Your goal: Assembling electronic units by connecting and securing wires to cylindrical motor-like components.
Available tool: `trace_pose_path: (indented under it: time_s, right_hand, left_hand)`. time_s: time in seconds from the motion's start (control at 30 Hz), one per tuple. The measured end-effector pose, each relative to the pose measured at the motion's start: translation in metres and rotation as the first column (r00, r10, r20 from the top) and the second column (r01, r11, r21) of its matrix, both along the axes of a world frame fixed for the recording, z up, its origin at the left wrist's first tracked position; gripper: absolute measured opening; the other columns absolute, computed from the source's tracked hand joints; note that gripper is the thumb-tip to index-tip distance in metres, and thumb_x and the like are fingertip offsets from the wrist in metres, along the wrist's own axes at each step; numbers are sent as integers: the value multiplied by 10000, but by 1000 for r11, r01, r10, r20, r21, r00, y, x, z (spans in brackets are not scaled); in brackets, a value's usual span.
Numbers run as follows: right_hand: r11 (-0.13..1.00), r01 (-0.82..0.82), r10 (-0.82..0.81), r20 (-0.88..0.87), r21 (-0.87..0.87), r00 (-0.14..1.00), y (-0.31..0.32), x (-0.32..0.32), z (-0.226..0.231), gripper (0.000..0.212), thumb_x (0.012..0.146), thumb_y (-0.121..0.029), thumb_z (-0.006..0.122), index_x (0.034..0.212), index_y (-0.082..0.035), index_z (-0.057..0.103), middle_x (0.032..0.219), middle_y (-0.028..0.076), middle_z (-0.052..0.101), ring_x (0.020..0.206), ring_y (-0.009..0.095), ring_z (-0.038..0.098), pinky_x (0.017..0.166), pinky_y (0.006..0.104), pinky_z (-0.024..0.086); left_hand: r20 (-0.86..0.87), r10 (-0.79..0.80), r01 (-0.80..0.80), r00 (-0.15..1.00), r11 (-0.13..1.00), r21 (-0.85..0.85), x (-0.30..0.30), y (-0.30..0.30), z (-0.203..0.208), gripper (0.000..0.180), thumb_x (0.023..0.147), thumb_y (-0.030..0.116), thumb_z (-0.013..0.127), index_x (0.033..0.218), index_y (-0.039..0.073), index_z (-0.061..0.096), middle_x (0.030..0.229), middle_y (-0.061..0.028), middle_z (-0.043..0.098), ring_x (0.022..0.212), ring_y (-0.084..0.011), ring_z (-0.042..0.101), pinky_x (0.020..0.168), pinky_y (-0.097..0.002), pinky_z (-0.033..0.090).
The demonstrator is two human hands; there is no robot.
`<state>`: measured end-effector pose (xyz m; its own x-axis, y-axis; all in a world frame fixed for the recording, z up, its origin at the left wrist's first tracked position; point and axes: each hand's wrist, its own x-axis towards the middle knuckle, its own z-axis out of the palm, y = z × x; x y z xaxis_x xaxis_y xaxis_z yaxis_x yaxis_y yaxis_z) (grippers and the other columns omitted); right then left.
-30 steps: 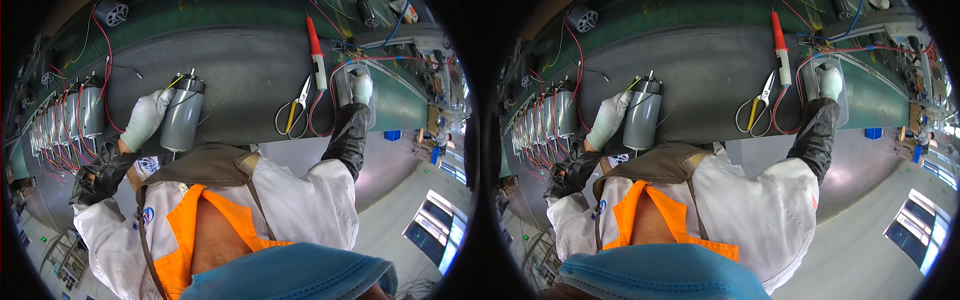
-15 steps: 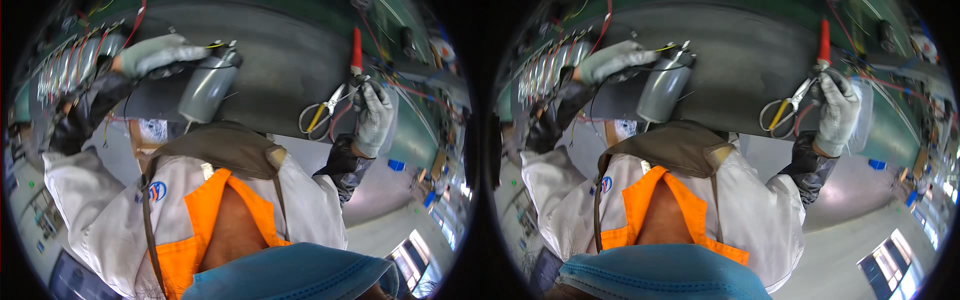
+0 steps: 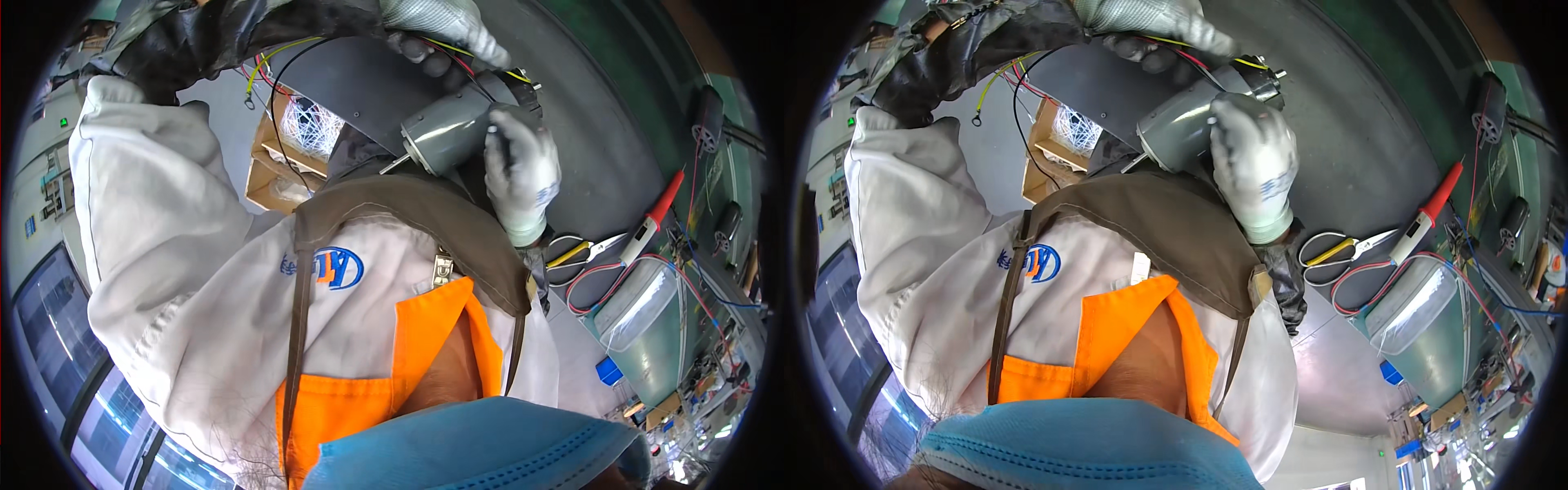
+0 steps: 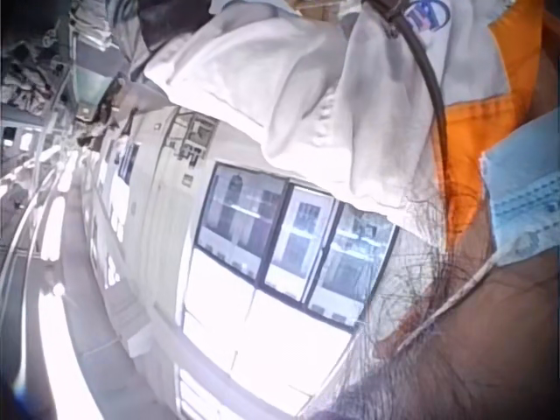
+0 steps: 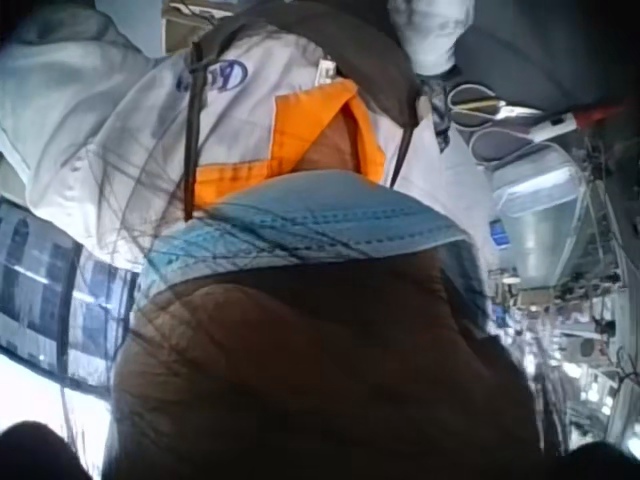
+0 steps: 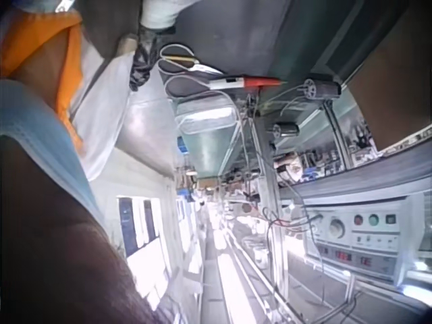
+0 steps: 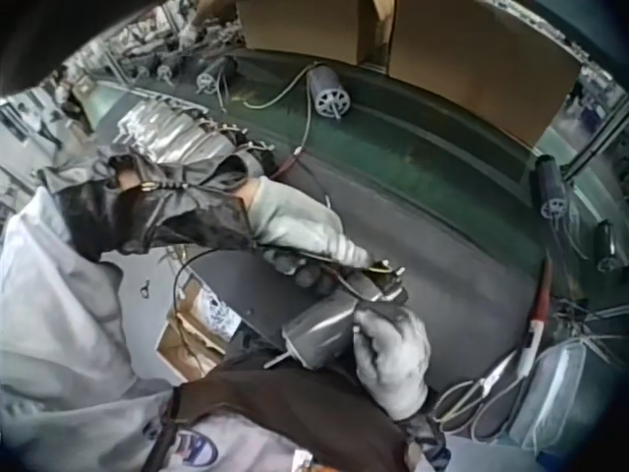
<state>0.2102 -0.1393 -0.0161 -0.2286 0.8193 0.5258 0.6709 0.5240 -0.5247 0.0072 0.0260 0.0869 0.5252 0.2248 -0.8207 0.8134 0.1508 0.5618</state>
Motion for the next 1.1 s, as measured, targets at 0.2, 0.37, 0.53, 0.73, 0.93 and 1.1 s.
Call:
trace_pose_path:
  time_s: [0.2, 0.37, 0.53, 0.73, 0.93, 1.1]
  right_hand:
    - [981, -180, 155, 276, 67, 949, 15, -8, 16, 329, 771, -73, 690, 1100, -89, 680, 1156, 73, 645, 938, 295, 632, 789, 431, 530]
    - [988, -125, 116, 91, 93, 989, 23, -11, 15, 290, 798, -29, 692, 1085, -64, 700, 1108, 79, 673, 876, 248, 642, 753, 384, 531]
    - [810, -215, -313, -712, -546, 628, 19, -10, 37, 189, 948, 58, 617, 1117, 32, 697, 1027, 74, 717, 771, 96, 664, 653, 217, 517]
    - [871, 247, -444, -468, -424, 764, 2, 12, 12, 292, 892, 45, 684, 1181, 2, 700, 1173, 116, 698, 969, 188, 688, 799, 283, 570]
    - [994, 27, -38, -100, -106, 994, -2, 1, 5, 443, 771, -12, 761, 1204, -108, 739, 1272, 127, 636, 1083, 268, 617, 910, 373, 516]
    - [999, 5, -16, -212, -50, 977, 7, -5, 11, 320, 846, 2, 703, 1157, -62, 751, 1157, 99, 696, 921, 192, 659, 755, 296, 536]
  left_hand:
    - [377, -11, -112, 926, 946, 303, -25, -19, -54, 478, 1055, 436, 499, 883, 33, 690, 713, -8, 653, 525, -88, 530, 479, -252, 428]
    - [458, 395, -536, 797, 812, 232, 4, -39, -83, 327, 928, 277, 678, 1003, -41, 695, 713, -50, 660, 523, -106, 593, 461, -263, 472]
    - [437, 520, -647, 734, 731, 217, 13, -50, -82, 426, 893, 337, 741, 1134, -11, 691, 778, -48, 680, 531, -87, 595, 468, -248, 486]
    - [472, 677, -775, 564, 631, 20, 17, -55, -92, 398, 902, 297, 765, 1136, -13, 677, 815, -25, 693, 548, -51, 598, 462, -213, 469]
    - [552, 652, -764, 520, 644, -41, 11, -59, -97, 232, 999, 220, 645, 1046, -6, 669, 782, -17, 635, 589, -78, 557, 514, -249, 441]
    - [541, 663, -766, 518, 641, -53, 19, -65, -83, 362, 915, 245, 762, 1139, -24, 668, 826, -21, 699, 552, -42, 597, 455, -199, 458]
